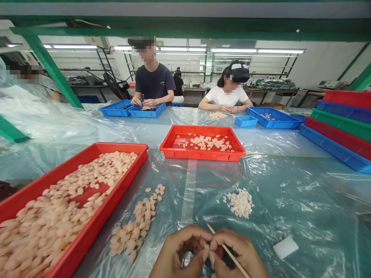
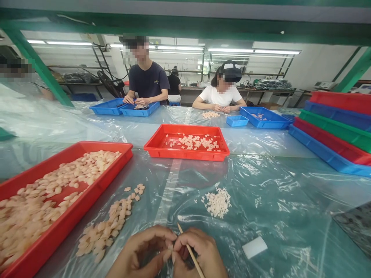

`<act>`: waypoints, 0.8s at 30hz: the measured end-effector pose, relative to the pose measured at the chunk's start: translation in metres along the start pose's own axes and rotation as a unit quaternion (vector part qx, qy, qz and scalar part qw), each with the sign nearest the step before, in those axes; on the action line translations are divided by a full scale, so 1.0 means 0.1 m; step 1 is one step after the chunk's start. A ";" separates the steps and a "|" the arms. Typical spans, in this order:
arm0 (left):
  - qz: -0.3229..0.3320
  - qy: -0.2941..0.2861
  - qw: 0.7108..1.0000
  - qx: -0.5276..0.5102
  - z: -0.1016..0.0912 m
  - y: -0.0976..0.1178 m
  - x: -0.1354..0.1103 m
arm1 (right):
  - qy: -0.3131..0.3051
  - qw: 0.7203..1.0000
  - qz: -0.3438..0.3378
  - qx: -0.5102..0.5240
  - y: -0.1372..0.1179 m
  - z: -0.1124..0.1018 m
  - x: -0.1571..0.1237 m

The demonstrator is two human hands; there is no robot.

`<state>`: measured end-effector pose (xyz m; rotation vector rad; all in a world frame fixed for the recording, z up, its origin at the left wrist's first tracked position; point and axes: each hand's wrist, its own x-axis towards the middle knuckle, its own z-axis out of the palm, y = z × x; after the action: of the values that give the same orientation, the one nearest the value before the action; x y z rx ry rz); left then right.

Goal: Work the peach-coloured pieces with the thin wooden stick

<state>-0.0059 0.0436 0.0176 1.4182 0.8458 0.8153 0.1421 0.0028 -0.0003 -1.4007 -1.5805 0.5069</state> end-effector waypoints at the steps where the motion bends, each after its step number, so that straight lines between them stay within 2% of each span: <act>1: -0.003 0.001 1.000 0.009 0.00 0.01 0.00 | 0.000 1.000 -0.002 -0.007 0.00 0.01 0.00; 5: 0.019 0.032 0.996 0.077 -0.06 0.06 0.01 | 0.005 0.999 -0.010 -0.041 0.02 -0.03 0.00; 8: 0.047 0.048 0.986 0.153 -0.12 0.08 0.03 | 0.033 0.995 0.000 -0.092 0.09 -0.17 0.04; 13: 0.077 -0.080 0.962 0.251 -0.13 -0.02 0.06 | 0.101 0.978 0.046 -0.177 0.26 -0.47 0.15; 15: 0.074 -0.103 0.950 0.285 -0.11 -0.06 0.05 | 0.117 0.973 0.061 -0.190 0.28 -0.52 0.15; 18: 0.043 -0.112 0.936 0.332 -0.11 -0.07 0.02 | 0.110 0.977 0.118 -0.138 0.24 -0.53 0.11; 20: 0.017 -0.121 0.927 0.355 -0.11 -0.05 0.00 | 0.081 0.981 0.157 -0.083 0.18 -0.50 0.07; 24: -0.032 -0.121 0.922 0.366 -0.12 0.02 0.00 | 0.008 0.993 0.121 0.014 0.05 -0.40 0.00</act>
<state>-0.0170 0.0492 0.0194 2.0792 1.0475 0.2488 0.1782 -0.0060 0.0149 -1.5812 -1.3926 0.6567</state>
